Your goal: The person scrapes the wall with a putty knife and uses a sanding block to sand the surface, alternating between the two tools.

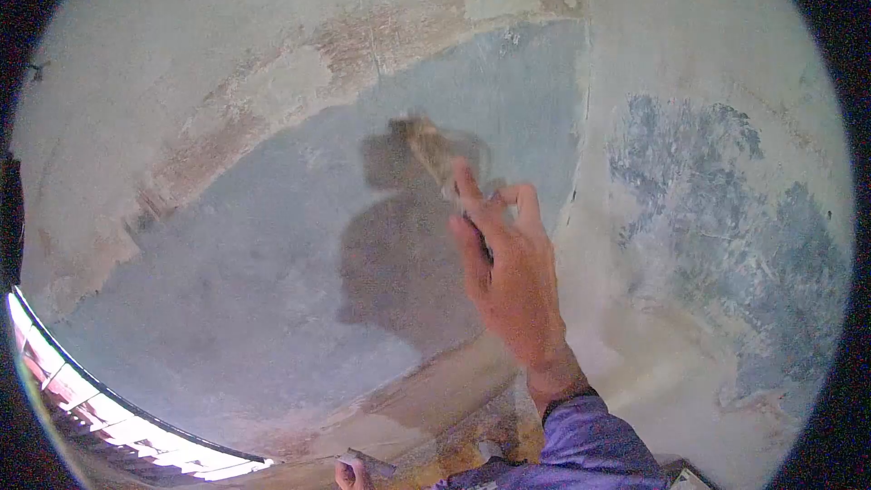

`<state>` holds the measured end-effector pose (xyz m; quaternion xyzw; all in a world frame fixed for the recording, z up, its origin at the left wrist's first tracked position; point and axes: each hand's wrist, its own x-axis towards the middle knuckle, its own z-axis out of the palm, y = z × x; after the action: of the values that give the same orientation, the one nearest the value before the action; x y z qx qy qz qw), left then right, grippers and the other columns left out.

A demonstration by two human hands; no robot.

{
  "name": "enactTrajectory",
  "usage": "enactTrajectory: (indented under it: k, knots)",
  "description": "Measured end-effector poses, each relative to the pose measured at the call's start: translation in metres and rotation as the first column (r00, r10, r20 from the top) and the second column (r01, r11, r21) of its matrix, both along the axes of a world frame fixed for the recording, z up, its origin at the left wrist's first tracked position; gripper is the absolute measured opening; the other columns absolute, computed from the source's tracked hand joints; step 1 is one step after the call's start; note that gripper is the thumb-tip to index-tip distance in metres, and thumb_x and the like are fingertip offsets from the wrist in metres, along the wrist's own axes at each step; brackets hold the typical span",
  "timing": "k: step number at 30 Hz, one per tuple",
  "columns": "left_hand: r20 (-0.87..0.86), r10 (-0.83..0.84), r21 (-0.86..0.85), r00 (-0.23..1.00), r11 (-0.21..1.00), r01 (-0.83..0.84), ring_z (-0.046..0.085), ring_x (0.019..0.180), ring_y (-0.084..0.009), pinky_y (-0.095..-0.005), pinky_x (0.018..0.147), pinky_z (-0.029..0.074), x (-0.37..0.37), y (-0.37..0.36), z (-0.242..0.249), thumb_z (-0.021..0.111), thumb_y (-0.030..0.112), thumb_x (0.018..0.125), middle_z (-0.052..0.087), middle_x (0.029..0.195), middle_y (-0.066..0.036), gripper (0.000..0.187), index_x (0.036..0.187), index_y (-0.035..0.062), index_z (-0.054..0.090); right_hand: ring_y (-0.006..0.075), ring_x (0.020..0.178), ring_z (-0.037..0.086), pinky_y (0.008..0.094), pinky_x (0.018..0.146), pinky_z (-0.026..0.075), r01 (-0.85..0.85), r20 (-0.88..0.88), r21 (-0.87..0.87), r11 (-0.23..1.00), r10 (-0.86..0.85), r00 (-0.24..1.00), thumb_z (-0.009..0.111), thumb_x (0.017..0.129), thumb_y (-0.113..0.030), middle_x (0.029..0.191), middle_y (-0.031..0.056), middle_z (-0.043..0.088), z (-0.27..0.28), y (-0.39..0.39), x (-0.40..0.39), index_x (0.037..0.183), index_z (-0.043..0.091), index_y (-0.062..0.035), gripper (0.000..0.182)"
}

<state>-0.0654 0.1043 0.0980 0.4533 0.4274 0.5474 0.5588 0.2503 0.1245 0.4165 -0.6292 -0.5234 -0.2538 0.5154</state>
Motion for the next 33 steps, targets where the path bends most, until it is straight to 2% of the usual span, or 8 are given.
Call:
enactTrajectory:
  k: [3,9,12,15,21,25,29,33]
  knots:
    - [-0.004,0.004,-0.006,1.0,1.0,-0.004,0.042,0.079,-0.0059,-0.0226,0.071,0.039,-0.01,0.002,-0.011,0.058,0.018,0.097,0.048,0.086,0.005,0.015,0.087,0.0084,0.054,0.0293,0.075,0.058,0.0393,0.065,0.05,-0.076,-0.101,0.077,0.994,0.084,0.991,0.061,0.092,-0.014,0.084,0.0158,0.054,0.019,0.018,0.001,0.129,0.061,-0.0147,0.037]
    - [0.008,0.046,0.005,0.999,0.999,-0.046,0.045,0.081,-0.0064,-0.0233,0.073,0.04,-0.017,0.006,-0.02,0.059,0.017,0.096,0.051,0.088,0.005,0.011,0.09,0.008,0.056,0.0263,0.07,0.055,0.0349,0.065,0.047,0.129,-0.084,0.047,0.99,-0.125,0.989,0.06,0.092,-0.015,0.082,0.013,0.053,0.03,0.022,-0.007,0.125,0.064,-0.014,0.033]
    - [0.064,0.007,0.011,0.998,1.0,-0.007,0.048,0.087,-0.0065,-0.0238,0.077,0.042,-0.018,0.006,-0.011,0.061,0.014,0.095,0.054,0.091,0.004,0.008,0.093,0.0068,0.058,0.0251,0.068,0.053,0.0353,0.064,0.045,0.1,-0.159,0.007,0.995,-0.098,0.983,0.06,0.093,-0.018,0.082,0.013,0.053,0.036,0.017,-0.006,0.123,0.065,-0.0138,0.031]
    - [0.057,0.067,0.018,0.996,0.998,-0.068,0.054,0.085,-0.0081,-0.0255,0.075,0.046,-0.018,0.008,-0.018,0.065,0.01,0.091,0.058,0.09,0.002,0.008,0.095,0.0051,0.06,0.024,0.067,0.052,0.0368,0.063,0.044,0.164,-0.073,0.044,0.985,-0.161,0.984,0.06,0.093,-0.019,0.082,0.0127,0.053,0.027,0.018,-0.006,0.122,0.066,-0.0148,0.03]
    - [0.094,0.005,0.051,0.996,0.999,-0.01,0.053,0.084,-0.0084,-0.0245,0.076,0.042,-0.02,0.006,-0.035,0.064,0.009,0.091,0.06,0.092,0.001,0.012,0.099,0.0018,0.059,0.025,0.069,0.055,0.0363,0.065,0.045,0.138,-0.087,0.014,0.99,-0.136,0.987,0.062,0.092,-0.017,0.082,0.0125,0.052,0.023,0.012,-0.005,0.123,0.066,-0.0149,0.031]
    - [0.021,-0.013,0.041,1.0,0.999,0.012,0.051,0.083,-0.0068,-0.0246,0.075,0.042,-0.018,0.009,-0.016,0.062,0.011,0.092,0.059,0.091,0.001,0.011,0.098,0.0023,0.058,0.0249,0.071,0.055,0.034,0.067,0.046,0.112,0.012,0.157,0.981,-0.115,0.993,0.063,0.091,-0.016,0.083,0.0124,0.053,0.024,0.04,0.014,0.125,0.064,-0.0151,0.034]
    - [-0.067,-0.01,0.01,0.998,1.0,0.011,0.051,0.06,-0.0069,-0.0243,0.053,0.041,-0.028,0.004,-0.032,0.052,0.013,0.095,0.055,0.069,0.001,0.012,0.088,0.0053,0.057,0.0235,0.075,0.055,0.0321,0.07,0.046,0.066,-0.07,0.198,0.978,-0.053,0.996,0.064,0.089,-0.016,0.086,0.0106,0.054,0.034,0.031,0.002,0.129,0.061,-0.0121,0.04]
    - [-0.01,-0.088,0.034,0.996,0.995,0.089,0.052,0.067,-0.0058,-0.0233,0.06,0.044,-0.034,-0.003,-0.024,0.062,0.013,0.086,0.059,0.076,0.001,0.012,0.088,0.002,0.059,0.0215,0.08,0.056,0.0307,0.074,0.045,-0.024,-0.089,0.156,0.987,0.039,0.995,0.065,0.083,-0.009,0.089,0.0094,0.054,-0.022,-0.004,-0.017,0.126,0.061,-0.0035,0.044]
